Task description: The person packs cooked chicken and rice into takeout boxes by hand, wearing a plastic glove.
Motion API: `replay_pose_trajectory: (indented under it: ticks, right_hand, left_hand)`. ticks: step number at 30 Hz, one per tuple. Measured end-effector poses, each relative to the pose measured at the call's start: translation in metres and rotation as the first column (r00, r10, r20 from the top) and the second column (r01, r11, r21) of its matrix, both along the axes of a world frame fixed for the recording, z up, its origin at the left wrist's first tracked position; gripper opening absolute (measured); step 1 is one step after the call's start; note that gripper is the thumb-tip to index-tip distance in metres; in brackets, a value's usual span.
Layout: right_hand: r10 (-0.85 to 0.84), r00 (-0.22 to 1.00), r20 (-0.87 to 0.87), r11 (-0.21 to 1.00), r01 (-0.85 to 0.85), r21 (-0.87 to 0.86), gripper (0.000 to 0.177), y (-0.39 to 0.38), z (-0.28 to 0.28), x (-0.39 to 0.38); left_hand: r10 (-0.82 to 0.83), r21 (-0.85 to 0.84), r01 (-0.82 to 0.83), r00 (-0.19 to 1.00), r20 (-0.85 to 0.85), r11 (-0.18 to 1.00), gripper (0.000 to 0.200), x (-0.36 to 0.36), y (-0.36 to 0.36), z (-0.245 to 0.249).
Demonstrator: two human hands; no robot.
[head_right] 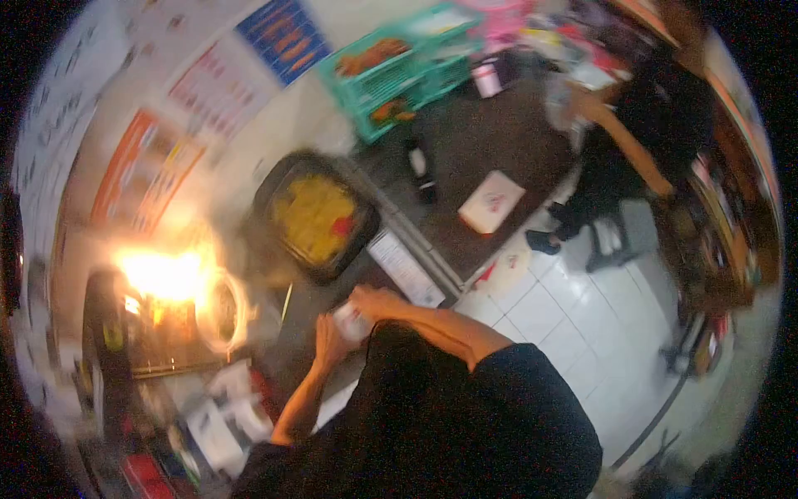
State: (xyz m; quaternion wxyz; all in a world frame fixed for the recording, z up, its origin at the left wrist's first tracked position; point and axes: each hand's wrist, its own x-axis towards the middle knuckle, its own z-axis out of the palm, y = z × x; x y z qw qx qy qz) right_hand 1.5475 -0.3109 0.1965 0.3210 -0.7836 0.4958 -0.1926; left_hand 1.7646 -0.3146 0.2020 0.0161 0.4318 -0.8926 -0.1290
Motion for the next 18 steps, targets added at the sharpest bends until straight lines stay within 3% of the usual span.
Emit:
replay_pose_trajectory:
  ticks: [1,2,3,6,8,11,12,14,18]
  right_hand:
    - [-0.001,1.0,-0.022,0.999,0.0,-0.047,0.054,-0.005,-0.041,0.001]
    - [-0.055,0.998,-0.026,0.996,0.052,-0.074,0.063,-0.01,-0.067,0.01]
    - [-0.05,0.999,0.004,0.997,0.05,-0.061,0.066,-0.012,-0.076,0.012]
    - [-0.051,0.997,0.066,0.992,0.058,-0.111,0.061,-0.006,-0.07,0.016]
    - [-0.161,0.986,-0.039,0.956,0.146,-0.253,0.05,-0.001,-0.073,0.02]
    - [-0.184,0.983,0.016,0.963,0.183,-0.197,0.043,-0.006,-0.084,0.025]
    - [-0.196,0.981,0.003,0.949,0.191,-0.252,0.036,-0.006,-0.087,0.026]
    - [-0.214,0.977,0.022,0.957,0.214,-0.197,0.034,-0.005,-0.091,0.026]
    - [-0.278,0.959,0.053,0.948,0.283,-0.146,0.029,-0.005,-0.093,0.024]
  left_hand:
    - [0.055,-0.071,-0.059,0.997,-0.061,0.996,0.089,0.018,-0.002,-0.057]
    - [0.172,0.08,-0.16,0.968,-0.184,0.984,0.09,0.009,0.001,-0.044]
    - [0.21,0.089,-0.197,0.96,-0.186,0.976,0.09,0.004,0.006,-0.039]
    - [0.242,0.098,-0.232,0.964,-0.112,0.968,0.107,0.009,0.013,-0.042]
    - [0.17,0.011,-0.17,0.98,-0.105,0.985,0.123,0.008,0.015,-0.044]
    - [0.182,-0.103,-0.196,0.974,-0.138,0.975,0.12,-0.001,0.017,-0.048]
    - [0.192,-0.097,-0.206,0.972,-0.134,0.974,0.12,0.0,0.016,-0.048]
    - [0.205,0.027,-0.203,0.968,-0.148,0.979,0.119,0.002,0.01,-0.047]
    - [0.242,0.024,-0.24,0.964,-0.107,0.97,0.12,-0.004,0.013,-0.036]
